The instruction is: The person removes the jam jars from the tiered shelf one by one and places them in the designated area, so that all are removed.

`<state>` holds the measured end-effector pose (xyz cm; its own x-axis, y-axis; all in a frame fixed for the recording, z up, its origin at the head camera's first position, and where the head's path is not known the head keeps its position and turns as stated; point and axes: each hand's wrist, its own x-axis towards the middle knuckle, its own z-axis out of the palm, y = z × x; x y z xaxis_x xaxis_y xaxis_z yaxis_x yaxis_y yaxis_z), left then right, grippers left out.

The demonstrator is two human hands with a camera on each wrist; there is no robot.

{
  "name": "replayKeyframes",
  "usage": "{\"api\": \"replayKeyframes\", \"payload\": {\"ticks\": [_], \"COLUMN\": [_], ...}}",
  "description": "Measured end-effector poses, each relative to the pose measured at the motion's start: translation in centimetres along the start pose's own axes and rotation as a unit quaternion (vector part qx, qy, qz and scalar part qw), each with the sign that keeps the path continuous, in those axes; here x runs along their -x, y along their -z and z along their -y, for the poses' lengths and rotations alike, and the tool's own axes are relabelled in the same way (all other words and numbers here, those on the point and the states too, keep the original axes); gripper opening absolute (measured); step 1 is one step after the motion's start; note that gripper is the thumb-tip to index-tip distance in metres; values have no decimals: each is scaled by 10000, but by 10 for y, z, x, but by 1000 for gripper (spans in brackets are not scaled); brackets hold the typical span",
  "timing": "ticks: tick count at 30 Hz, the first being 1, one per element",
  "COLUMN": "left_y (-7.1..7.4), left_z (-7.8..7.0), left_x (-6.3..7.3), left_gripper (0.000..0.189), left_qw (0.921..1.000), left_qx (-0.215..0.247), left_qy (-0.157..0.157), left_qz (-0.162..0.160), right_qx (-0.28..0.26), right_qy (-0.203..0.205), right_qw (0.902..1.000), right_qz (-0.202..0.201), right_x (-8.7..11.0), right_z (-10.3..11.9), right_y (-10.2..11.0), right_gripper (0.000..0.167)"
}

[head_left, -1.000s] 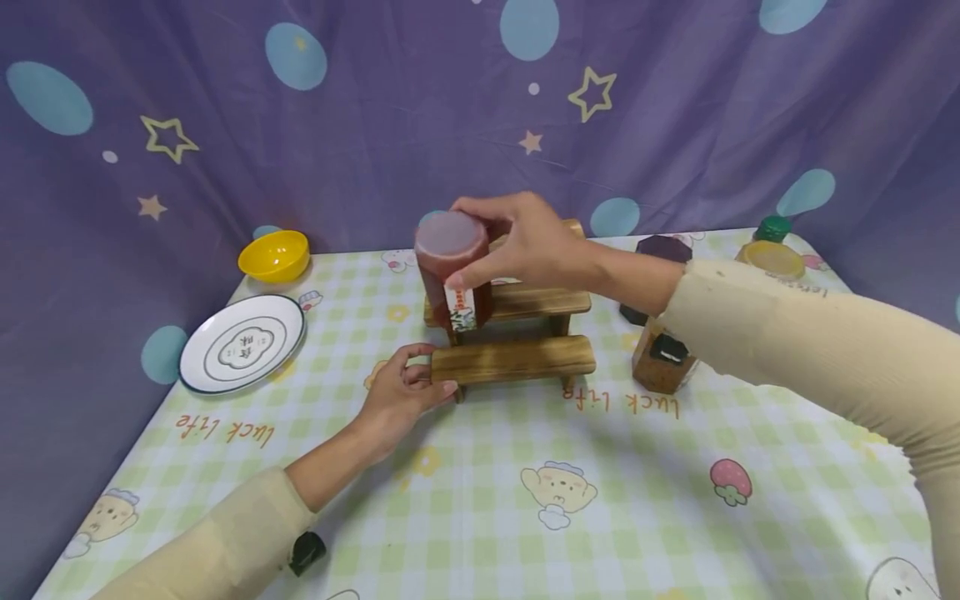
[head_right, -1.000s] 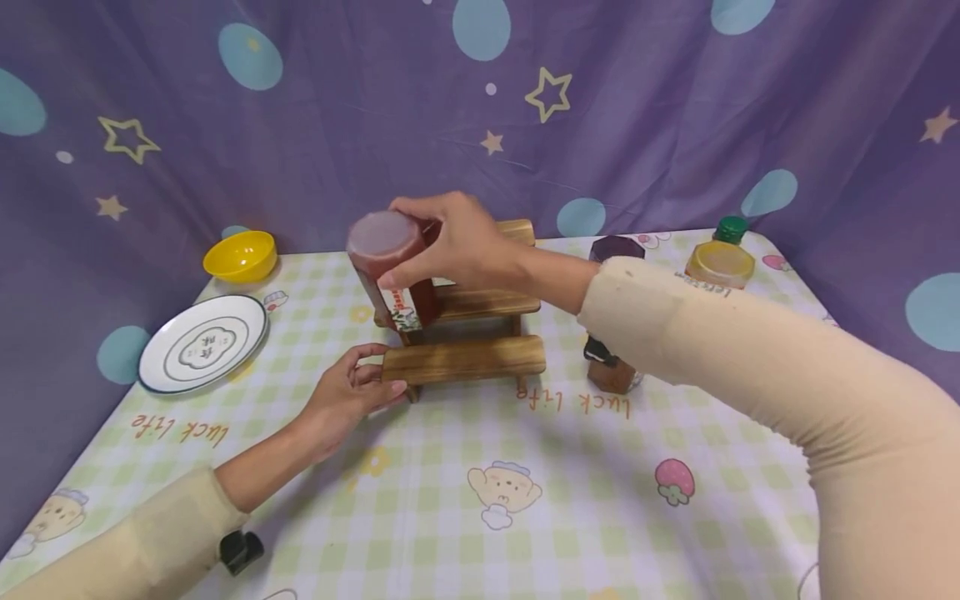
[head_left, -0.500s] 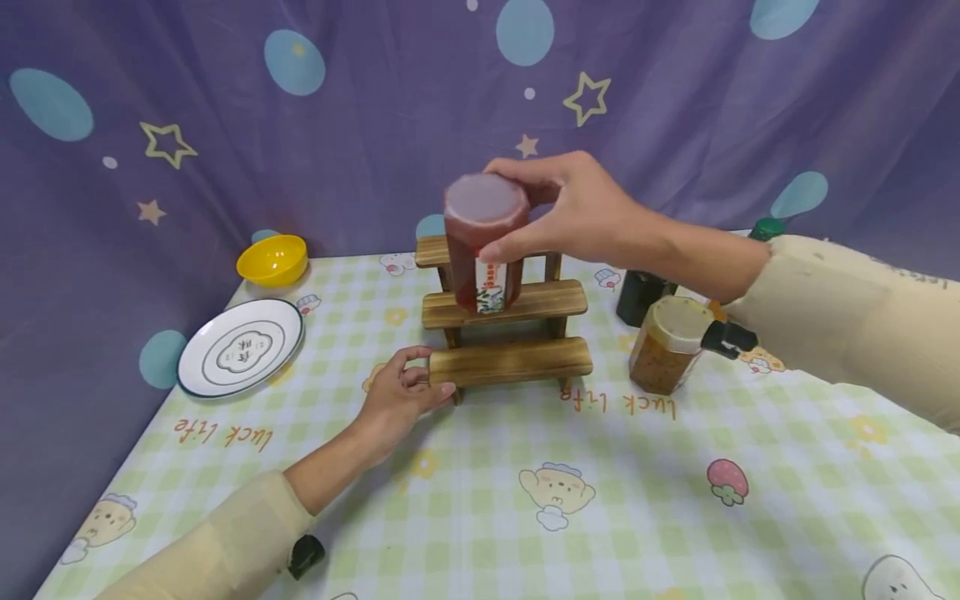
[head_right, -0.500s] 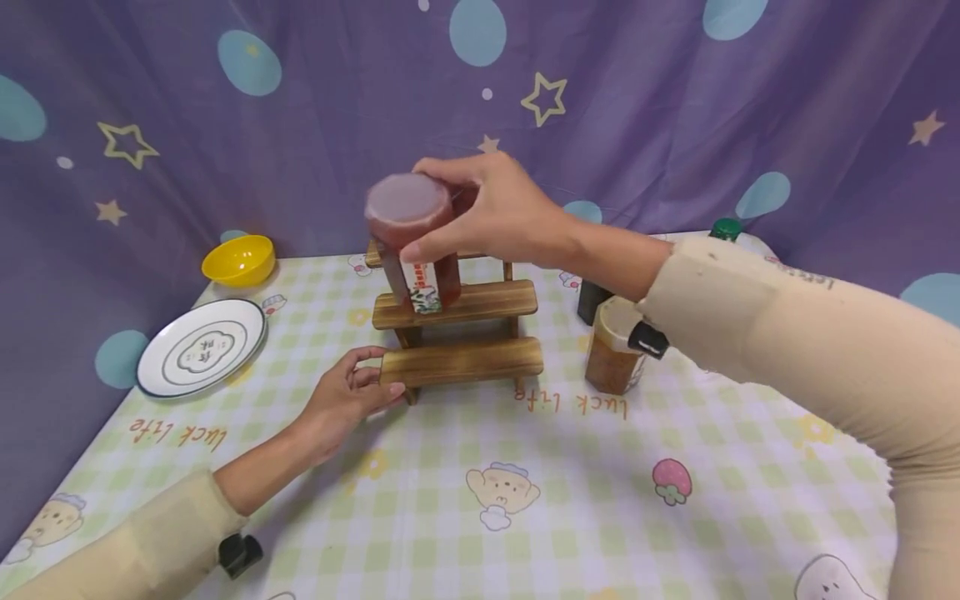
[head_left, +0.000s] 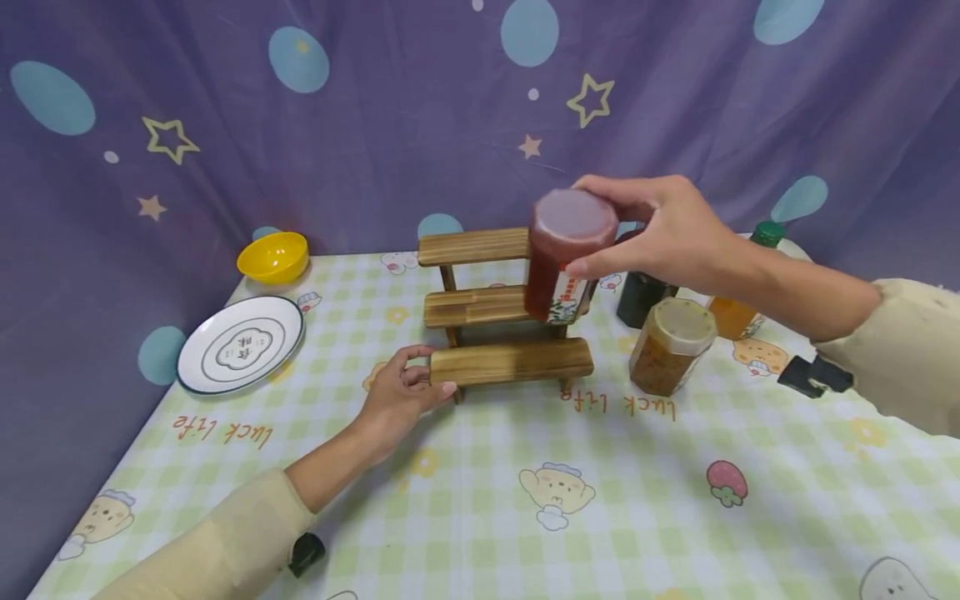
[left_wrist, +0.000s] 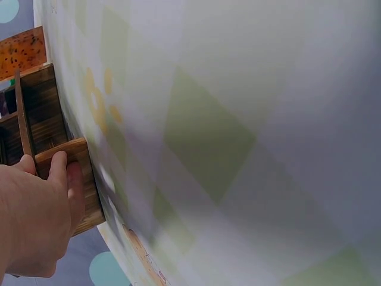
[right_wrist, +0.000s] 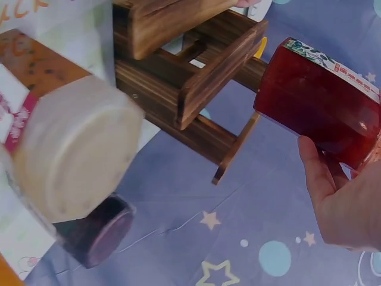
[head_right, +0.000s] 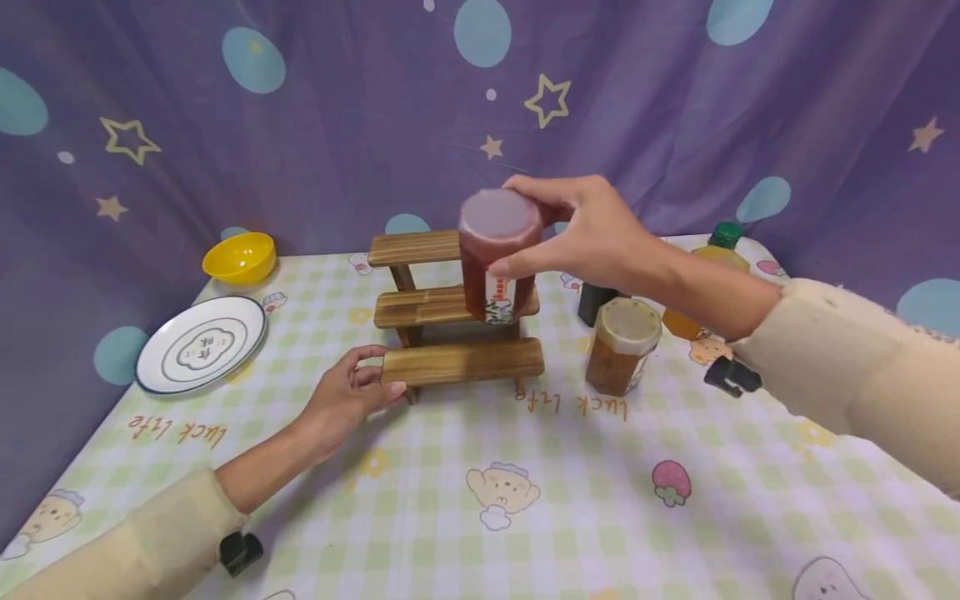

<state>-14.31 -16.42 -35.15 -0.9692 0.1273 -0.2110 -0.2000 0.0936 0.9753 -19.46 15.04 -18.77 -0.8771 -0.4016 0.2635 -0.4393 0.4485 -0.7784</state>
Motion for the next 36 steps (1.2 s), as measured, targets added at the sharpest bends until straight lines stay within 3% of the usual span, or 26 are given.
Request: {"api": "replayKeyframes", "payload": {"ticks": [14,22,28,36], "left_y": [0,0,0,-1], "left_z": [1,1,0,1], "left_x": [0,-1,-1,-1], "left_gripper": [61,62,62,63], "left_qw": [10000,9999,10000,10000], "left_qx": [87,126,85,-26], "left_qy": [-9,-36,-6,60], "left_qz": [-18,8,-23,-50], "right_qx": [-574,-373,-671,78], "right_qy": [-509,-732,-900,-1172], "right_qw": [9942,9897,9828,9779], "right_qz": [-757,-1171,-1467,-1730], "right_x": [22,38,47,68], "right_z": [-23,-34,-41,-58], "right_y": [33,58,71,86], "right_gripper": [66,70,70,68]}}
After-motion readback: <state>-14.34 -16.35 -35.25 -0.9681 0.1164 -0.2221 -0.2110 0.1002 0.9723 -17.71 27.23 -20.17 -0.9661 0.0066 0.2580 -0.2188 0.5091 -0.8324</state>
